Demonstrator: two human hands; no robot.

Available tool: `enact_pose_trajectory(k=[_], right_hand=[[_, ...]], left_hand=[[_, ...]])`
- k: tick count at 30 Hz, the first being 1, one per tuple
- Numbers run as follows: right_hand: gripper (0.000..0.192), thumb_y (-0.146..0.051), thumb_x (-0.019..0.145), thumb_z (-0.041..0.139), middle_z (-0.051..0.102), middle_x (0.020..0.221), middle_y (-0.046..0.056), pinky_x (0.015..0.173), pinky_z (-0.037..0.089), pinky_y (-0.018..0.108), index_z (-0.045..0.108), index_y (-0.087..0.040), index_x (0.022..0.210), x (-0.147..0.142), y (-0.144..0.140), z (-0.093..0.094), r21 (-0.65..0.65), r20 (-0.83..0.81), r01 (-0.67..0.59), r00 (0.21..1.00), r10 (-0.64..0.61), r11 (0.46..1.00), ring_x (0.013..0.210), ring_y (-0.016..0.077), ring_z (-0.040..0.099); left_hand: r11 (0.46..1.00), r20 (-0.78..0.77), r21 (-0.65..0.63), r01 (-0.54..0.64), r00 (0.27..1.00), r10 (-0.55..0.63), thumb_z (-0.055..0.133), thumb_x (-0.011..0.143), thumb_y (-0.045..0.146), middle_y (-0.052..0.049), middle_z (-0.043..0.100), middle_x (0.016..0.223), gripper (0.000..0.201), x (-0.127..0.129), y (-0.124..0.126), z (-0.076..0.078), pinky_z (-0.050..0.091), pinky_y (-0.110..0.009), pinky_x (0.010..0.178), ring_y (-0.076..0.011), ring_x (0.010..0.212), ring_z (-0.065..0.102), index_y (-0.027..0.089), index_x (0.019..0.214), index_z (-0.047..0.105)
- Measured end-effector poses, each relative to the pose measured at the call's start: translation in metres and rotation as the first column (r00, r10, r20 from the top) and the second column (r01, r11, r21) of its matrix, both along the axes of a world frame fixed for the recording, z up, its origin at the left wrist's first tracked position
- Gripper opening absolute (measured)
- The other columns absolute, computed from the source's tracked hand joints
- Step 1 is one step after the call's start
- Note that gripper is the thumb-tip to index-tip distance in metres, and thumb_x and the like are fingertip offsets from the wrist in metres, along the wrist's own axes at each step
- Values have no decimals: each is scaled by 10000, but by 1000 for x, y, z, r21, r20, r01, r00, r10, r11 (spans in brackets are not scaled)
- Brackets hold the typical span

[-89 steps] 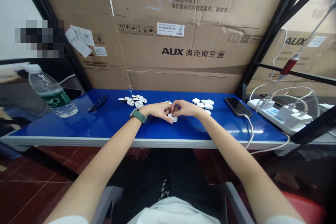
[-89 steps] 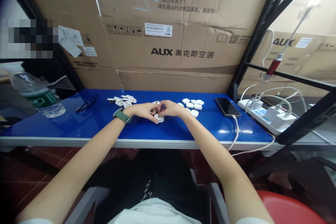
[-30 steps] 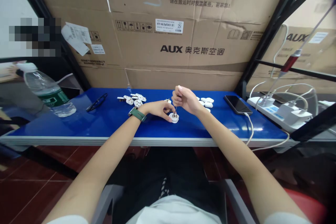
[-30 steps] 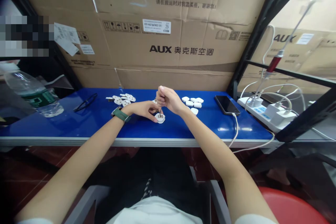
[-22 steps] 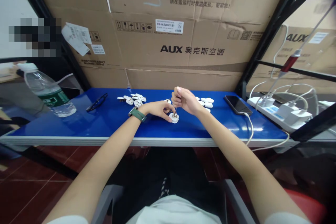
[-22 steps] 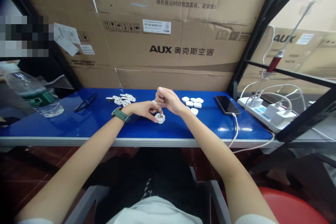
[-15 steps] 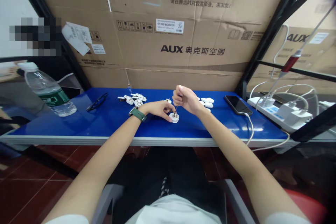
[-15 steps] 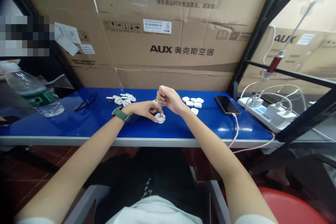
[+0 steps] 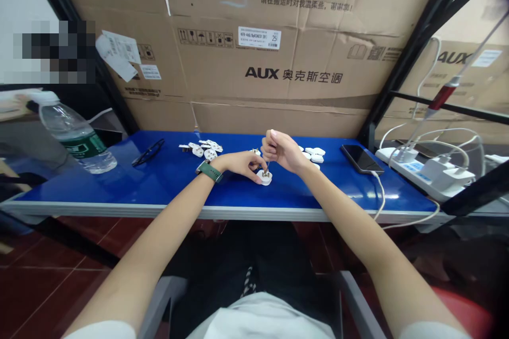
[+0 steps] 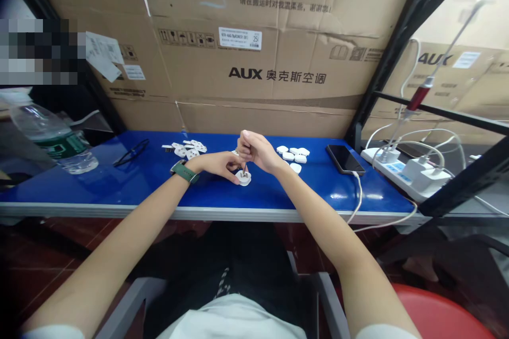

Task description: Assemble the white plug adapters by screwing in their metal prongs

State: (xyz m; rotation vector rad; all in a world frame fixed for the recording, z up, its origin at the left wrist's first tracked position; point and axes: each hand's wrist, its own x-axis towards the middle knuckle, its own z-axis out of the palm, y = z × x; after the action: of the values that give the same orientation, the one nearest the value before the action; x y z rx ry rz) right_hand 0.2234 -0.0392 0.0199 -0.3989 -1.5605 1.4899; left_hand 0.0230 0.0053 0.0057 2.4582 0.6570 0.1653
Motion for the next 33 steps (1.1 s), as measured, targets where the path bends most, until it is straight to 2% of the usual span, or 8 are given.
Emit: enact_pose_trajectory(k=[11, 18, 24, 30, 33], right_hand=[[512, -639, 899, 647, 351, 707, -22, 575, 353, 279, 398, -225, 728, -2, 2, -4, 11, 38, 4, 999, -4, 1000, 609, 131, 309], [506, -620, 899, 650, 341, 704, -18, 597, 376, 288, 398, -224, 710, -5, 2, -5, 40, -21, 10, 1000, -10, 999, 626, 143, 327], [530, -614, 901, 645, 294, 687, -29, 561, 340, 274, 332, -232, 710, -1, 4, -1, 20, -89, 46, 995, -44, 999, 599, 141, 287], [530, -605, 893, 658, 285, 672, -34, 554, 327, 269, 329, -232, 710, 3, 2, 4, -25, -70, 65, 995, -66, 998, 593, 136, 269], [526, -585, 908, 655, 281, 661, -42, 552, 328, 264, 322, -229, 714, 3, 2, 5, -38, -104, 40, 994, -44, 998, 581, 128, 260]], left_hand=[[1000, 33, -3, -13, 999, 13, 847, 715, 524, 61, 362, 650, 517, -1, 2, -3, 257, -276, 576, -107, 586, 332, 169, 1080, 756], [1000, 11, 2, -1, 1000, 1, 836, 736, 533, 65, 351, 646, 531, -1, 0, -1, 257, -281, 582, -105, 575, 336, 168, 1114, 761], [1000, -8, -16, -3, 1000, 3, 838, 726, 541, 64, 362, 632, 536, -1, 0, 1, 245, -278, 585, -107, 581, 327, 173, 1110, 770], [999, -21, -24, -31, 999, 31, 844, 716, 529, 63, 355, 642, 528, 0, -1, 2, 241, -273, 587, -109, 594, 330, 173, 1099, 767], [1000, -26, -22, -23, 999, 22, 839, 721, 534, 64, 364, 646, 529, 0, 0, 1, 240, -271, 590, -107, 593, 330, 174, 1101, 758]])
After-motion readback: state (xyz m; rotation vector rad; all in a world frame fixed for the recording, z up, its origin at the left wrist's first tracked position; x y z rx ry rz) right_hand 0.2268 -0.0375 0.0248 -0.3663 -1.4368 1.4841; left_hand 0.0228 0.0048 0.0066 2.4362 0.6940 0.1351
